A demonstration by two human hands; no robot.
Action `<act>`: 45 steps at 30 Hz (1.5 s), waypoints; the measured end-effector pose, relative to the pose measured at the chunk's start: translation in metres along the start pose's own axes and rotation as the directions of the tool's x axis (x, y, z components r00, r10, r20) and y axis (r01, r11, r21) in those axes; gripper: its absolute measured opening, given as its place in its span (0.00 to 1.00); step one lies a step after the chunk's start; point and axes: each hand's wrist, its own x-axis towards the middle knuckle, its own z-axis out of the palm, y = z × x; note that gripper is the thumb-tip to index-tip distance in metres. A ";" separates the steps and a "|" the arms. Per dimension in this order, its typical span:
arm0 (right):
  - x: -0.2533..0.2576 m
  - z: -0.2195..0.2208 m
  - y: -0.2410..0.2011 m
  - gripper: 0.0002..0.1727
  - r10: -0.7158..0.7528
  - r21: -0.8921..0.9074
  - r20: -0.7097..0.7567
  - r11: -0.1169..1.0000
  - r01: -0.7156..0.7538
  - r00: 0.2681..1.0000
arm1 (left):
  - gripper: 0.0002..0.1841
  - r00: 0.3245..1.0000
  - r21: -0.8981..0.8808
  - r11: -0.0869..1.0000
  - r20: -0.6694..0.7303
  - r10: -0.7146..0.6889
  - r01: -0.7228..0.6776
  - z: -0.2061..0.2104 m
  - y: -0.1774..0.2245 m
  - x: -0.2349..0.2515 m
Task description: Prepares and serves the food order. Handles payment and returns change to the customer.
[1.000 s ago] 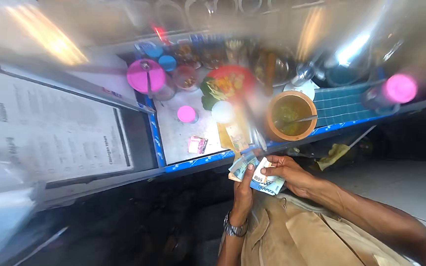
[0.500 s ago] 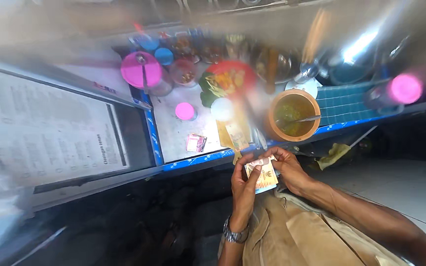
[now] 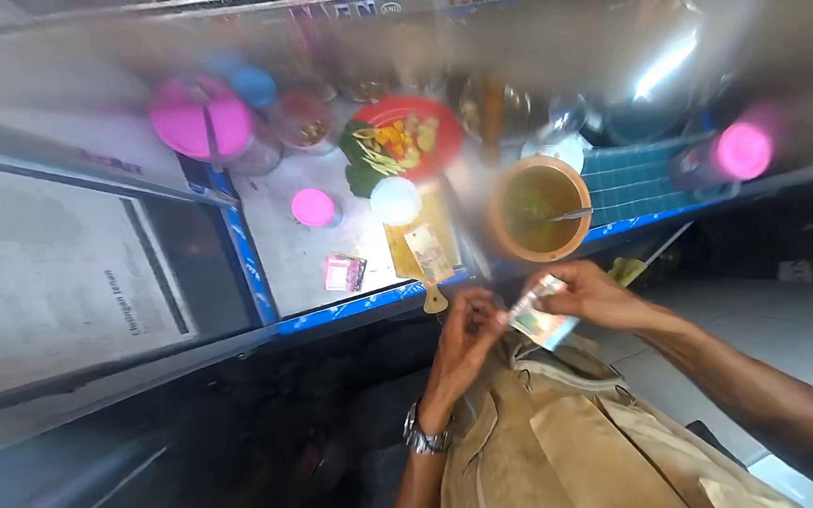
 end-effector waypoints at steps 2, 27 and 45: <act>-0.025 -0.017 -0.016 0.10 0.030 -0.405 0.170 0.913 0.042 0.985 | 0.30 0.962 0.225 0.972 0.245 -0.123 0.067 0.002 0.008 0.003; 0.027 0.030 -0.062 0.12 0.105 -0.646 0.552 0.681 0.344 0.827 | 0.14 0.980 0.195 0.976 0.153 -0.126 0.095 -0.013 -0.015 -0.013; 0.226 0.084 0.101 0.15 -0.513 -0.891 0.072 0.352 0.286 0.856 | 0.10 0.990 0.101 0.994 0.123 -0.064 0.052 -0.023 -0.028 -0.041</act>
